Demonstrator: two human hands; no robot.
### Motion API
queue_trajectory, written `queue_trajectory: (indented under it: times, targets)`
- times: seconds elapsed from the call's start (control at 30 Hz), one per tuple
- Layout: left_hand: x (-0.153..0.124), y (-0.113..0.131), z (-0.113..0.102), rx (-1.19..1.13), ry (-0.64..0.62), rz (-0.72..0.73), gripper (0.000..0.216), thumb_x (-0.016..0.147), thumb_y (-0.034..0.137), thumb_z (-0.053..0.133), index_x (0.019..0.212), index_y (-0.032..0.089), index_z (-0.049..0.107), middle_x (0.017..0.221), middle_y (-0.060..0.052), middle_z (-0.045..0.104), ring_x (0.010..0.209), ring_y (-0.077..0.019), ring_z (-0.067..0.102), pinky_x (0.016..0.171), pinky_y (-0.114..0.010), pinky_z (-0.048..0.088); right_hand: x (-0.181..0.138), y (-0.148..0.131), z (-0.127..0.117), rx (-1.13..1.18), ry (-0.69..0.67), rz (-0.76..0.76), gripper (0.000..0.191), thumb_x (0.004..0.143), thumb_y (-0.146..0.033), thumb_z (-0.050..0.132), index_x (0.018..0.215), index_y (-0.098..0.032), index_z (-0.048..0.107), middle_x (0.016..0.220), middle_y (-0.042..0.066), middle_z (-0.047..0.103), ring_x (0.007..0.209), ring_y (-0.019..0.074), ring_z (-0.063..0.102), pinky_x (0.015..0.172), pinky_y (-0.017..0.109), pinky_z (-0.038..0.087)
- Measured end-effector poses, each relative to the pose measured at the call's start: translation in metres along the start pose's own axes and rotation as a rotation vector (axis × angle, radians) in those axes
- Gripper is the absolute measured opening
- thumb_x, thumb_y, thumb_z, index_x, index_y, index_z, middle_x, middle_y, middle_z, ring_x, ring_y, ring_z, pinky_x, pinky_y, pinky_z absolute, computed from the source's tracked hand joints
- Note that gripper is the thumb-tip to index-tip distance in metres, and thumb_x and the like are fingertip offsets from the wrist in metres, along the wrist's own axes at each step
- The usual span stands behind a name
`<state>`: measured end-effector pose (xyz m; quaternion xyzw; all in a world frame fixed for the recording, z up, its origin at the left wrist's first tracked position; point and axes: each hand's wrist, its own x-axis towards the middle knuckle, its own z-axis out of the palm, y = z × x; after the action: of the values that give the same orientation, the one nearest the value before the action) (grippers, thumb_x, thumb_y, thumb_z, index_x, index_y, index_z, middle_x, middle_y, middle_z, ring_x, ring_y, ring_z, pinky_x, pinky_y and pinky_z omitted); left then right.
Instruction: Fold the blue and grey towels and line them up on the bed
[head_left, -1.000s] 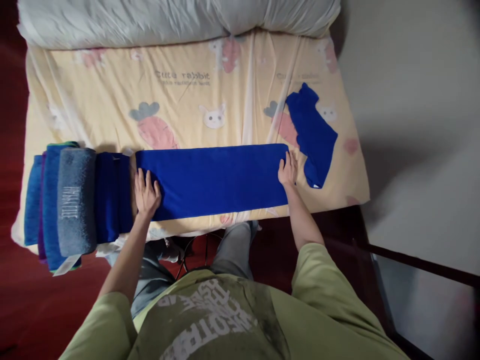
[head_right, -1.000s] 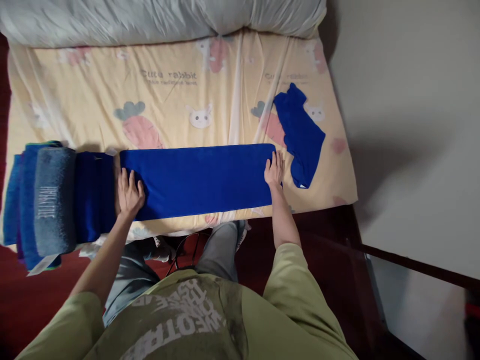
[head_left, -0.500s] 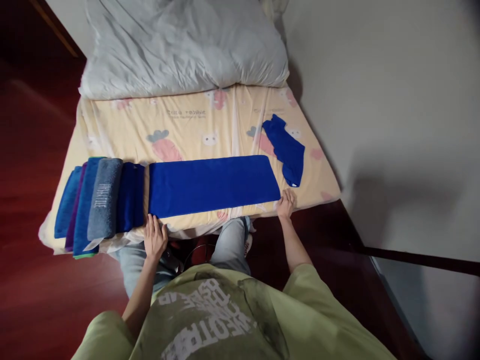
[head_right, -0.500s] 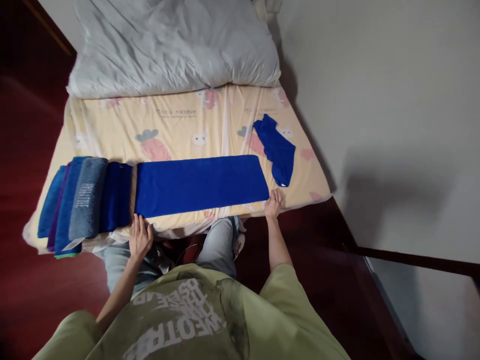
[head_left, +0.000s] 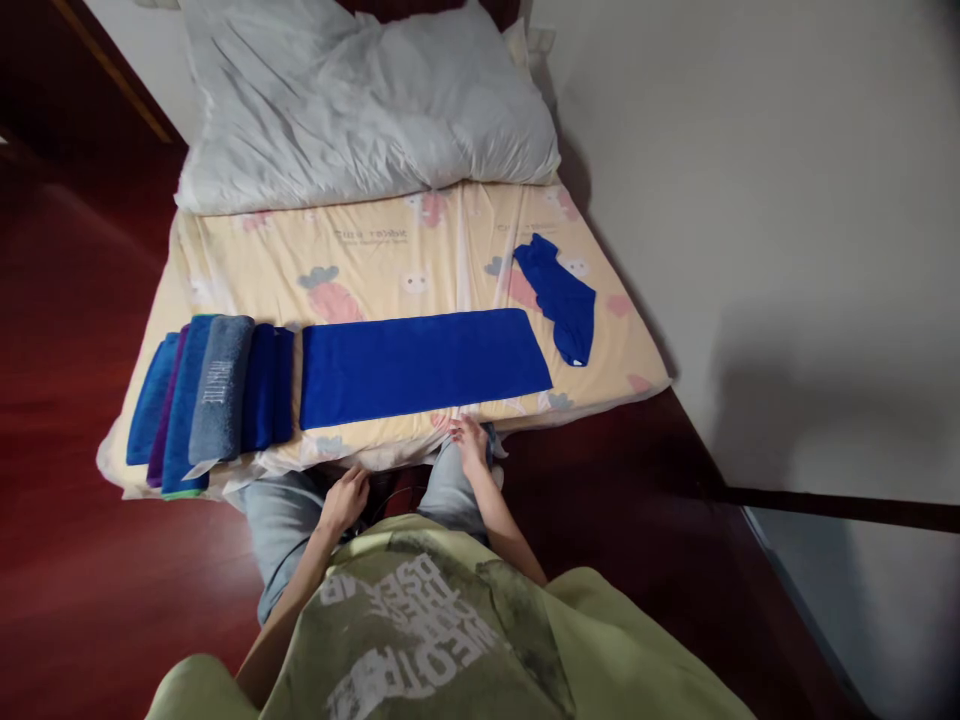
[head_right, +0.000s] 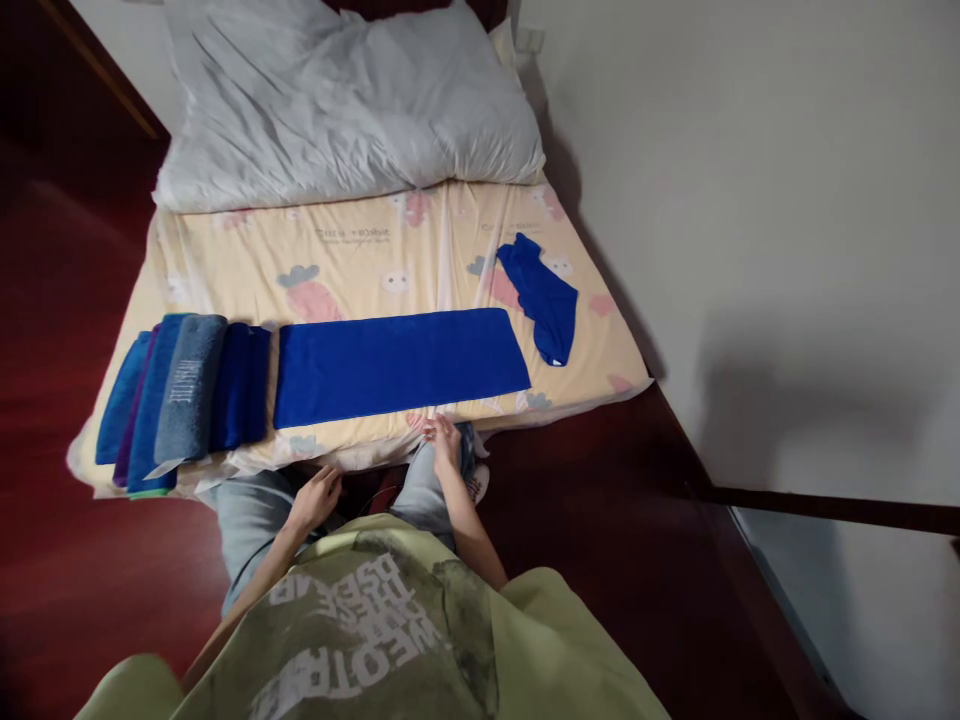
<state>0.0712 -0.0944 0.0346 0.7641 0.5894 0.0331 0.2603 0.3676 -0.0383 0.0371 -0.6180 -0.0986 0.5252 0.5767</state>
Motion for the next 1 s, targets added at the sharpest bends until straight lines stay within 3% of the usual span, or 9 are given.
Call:
queue_trajectory:
  times: [0.1, 0.2, 0.37, 0.5, 0.6, 0.77, 1.0]
  targets:
    - [0.018, 0.017, -0.013, -0.036, -0.078, 0.054, 0.039, 0.099, 0.031, 0.035, 0.112, 0.021, 0.070, 0.110, -0.010, 0.070, 0.093, -0.0250, 0.071, 0.083, -0.035, 0.057, -0.005, 0.009, 0.022, 0.098, -0.043, 0.098, 0.023, 0.079, -0.036, 0.069, 0.089, -0.015, 0.067, 0.086, 0.009, 0.076, 0.069, 0.0175, 0.067, 0.064, 0.028, 0.050]
    - [0.065, 0.036, -0.038, -0.088, -0.067, 0.165, 0.036, 0.096, 0.027, 0.039, 0.109, 0.019, 0.073, 0.109, -0.010, 0.072, 0.095, -0.0241, 0.070, 0.086, -0.034, 0.055, -0.001, 0.011, 0.032, 0.198, 0.000, 0.177, 0.017, 0.082, -0.031, 0.068, 0.091, -0.017, 0.066, 0.084, 0.007, 0.075, 0.071, 0.0170, 0.068, 0.068, 0.028, 0.052]
    - [0.201, 0.072, -0.095, -0.142, -0.025, 0.318, 0.035, 0.091, 0.021, 0.045, 0.108, 0.020, 0.075, 0.110, -0.007, 0.075, 0.102, -0.0201, 0.070, 0.094, -0.028, 0.052, 0.010, 0.011, 0.040, 0.305, -0.004, 0.217, 0.010, 0.086, -0.027, 0.065, 0.092, -0.019, 0.065, 0.089, 0.004, 0.076, 0.075, 0.0155, 0.069, 0.075, 0.028, 0.055]
    - [0.309, 0.100, -0.126, -0.035, -0.054, 0.300, 0.036, 0.088, 0.017, 0.047, 0.111, 0.018, 0.076, 0.115, -0.009, 0.074, 0.109, -0.0216, 0.069, 0.101, -0.028, 0.049, 0.013, 0.012, 0.046, 0.306, -0.010, 0.223, 0.011, 0.087, -0.027, 0.065, 0.094, -0.019, 0.063, 0.088, 0.002, 0.075, 0.075, 0.0146, 0.069, 0.079, 0.030, 0.056]
    - [0.366, 0.116, -0.134, 0.092, -0.108, 0.221, 0.040, 0.088, 0.015, 0.048, 0.119, 0.018, 0.073, 0.122, -0.009, 0.072, 0.116, -0.0214, 0.066, 0.104, -0.027, 0.046, 0.015, 0.008, 0.052, 0.307, -0.015, 0.243, 0.011, 0.087, -0.029, 0.067, 0.092, -0.021, 0.060, 0.092, 0.003, 0.076, 0.083, 0.0176, 0.071, 0.084, 0.034, 0.056]
    - [0.421, 0.129, -0.129, 0.194, -0.177, 0.075, 0.047, 0.088, 0.017, 0.053, 0.134, 0.018, 0.066, 0.133, -0.014, 0.066, 0.124, -0.0247, 0.061, 0.103, -0.030, 0.047, 0.020, 0.001, 0.059, 0.295, 0.024, 0.300, 0.010, 0.091, -0.029, 0.064, 0.085, -0.023, 0.057, 0.091, 0.001, 0.077, 0.089, 0.0179, 0.072, 0.089, 0.036, 0.055]
    - [0.460, 0.143, -0.113, 0.200, -0.217, -0.040, 0.047, 0.086, 0.026, 0.064, 0.133, 0.016, 0.066, 0.133, -0.020, 0.063, 0.124, -0.0304, 0.061, 0.103, -0.037, 0.049, 0.025, 0.010, 0.054, 0.334, -0.028, 0.269, 0.007, 0.092, -0.029, 0.063, 0.090, -0.023, 0.061, 0.101, 0.004, 0.077, 0.092, 0.0185, 0.073, 0.096, 0.039, 0.055]
